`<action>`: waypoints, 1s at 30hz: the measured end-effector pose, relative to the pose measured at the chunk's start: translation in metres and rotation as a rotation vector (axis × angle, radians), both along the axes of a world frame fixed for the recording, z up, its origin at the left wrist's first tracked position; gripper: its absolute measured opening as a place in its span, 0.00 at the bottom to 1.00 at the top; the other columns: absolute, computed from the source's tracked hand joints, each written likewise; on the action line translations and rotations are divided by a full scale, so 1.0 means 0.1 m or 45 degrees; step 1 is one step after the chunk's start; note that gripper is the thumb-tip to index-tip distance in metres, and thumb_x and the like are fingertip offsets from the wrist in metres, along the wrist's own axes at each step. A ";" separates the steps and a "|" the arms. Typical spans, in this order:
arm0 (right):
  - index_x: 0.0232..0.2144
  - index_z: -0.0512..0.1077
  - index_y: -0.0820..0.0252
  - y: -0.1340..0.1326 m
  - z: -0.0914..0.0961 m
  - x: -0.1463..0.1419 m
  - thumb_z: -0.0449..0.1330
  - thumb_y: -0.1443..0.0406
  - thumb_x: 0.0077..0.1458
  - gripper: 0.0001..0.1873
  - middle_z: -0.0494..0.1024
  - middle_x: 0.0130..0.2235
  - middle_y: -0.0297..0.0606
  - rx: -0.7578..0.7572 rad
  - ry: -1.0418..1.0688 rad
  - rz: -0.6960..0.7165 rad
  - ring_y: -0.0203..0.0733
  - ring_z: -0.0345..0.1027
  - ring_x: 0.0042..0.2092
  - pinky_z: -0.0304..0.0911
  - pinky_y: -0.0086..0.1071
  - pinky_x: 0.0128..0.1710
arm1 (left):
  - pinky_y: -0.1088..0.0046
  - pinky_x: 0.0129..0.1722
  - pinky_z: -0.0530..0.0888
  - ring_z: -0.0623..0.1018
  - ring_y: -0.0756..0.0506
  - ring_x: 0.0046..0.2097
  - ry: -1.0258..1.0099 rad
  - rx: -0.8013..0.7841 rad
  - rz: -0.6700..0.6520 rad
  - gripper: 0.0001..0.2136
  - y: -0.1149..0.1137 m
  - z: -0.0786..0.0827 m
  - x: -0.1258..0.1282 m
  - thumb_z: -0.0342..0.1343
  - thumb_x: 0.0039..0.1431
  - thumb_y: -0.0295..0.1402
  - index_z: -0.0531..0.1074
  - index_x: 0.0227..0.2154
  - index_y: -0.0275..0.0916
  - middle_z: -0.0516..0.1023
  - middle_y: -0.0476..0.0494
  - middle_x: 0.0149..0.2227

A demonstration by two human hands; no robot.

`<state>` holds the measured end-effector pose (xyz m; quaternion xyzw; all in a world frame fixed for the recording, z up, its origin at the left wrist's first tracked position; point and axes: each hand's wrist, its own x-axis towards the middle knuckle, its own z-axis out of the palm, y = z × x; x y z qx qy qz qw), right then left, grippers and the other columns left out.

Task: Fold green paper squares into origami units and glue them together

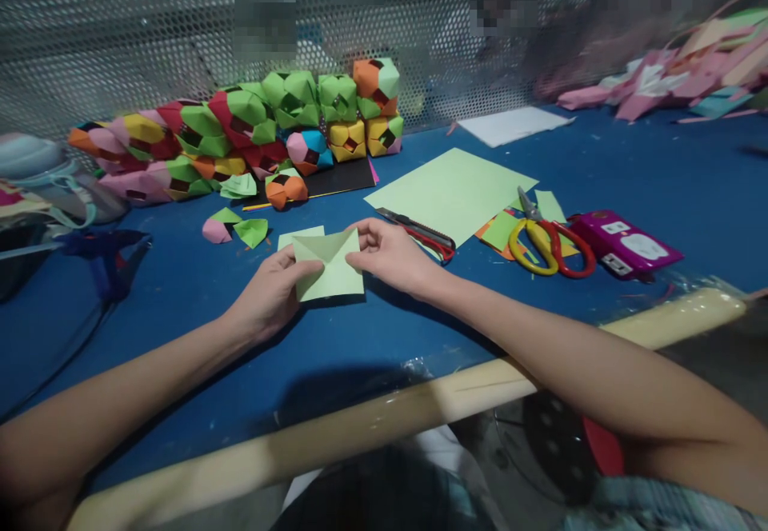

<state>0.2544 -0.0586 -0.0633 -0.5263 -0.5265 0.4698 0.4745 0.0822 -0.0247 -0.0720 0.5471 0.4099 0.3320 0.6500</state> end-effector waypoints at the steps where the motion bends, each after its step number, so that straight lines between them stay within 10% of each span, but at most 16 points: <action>1: 0.36 0.68 0.62 0.00 0.00 0.00 0.59 0.72 0.43 0.13 0.72 0.27 0.31 -0.009 0.007 0.007 0.34 0.66 0.29 0.63 0.30 0.30 | 0.72 0.30 0.71 0.74 0.49 0.30 -0.013 -0.019 0.004 0.13 0.00 0.00 0.00 0.56 0.46 0.28 0.71 0.38 0.34 0.77 0.45 0.33; 30: 0.30 0.69 0.62 -0.05 -0.09 -0.06 0.57 0.65 0.51 0.05 0.71 0.28 0.33 0.348 -0.197 -0.073 0.31 0.61 0.28 0.58 0.28 0.26 | 0.70 0.39 0.68 0.73 0.46 0.39 0.141 0.281 0.052 0.12 -0.02 -0.06 -0.04 0.53 0.53 0.34 0.74 0.40 0.38 0.77 0.44 0.40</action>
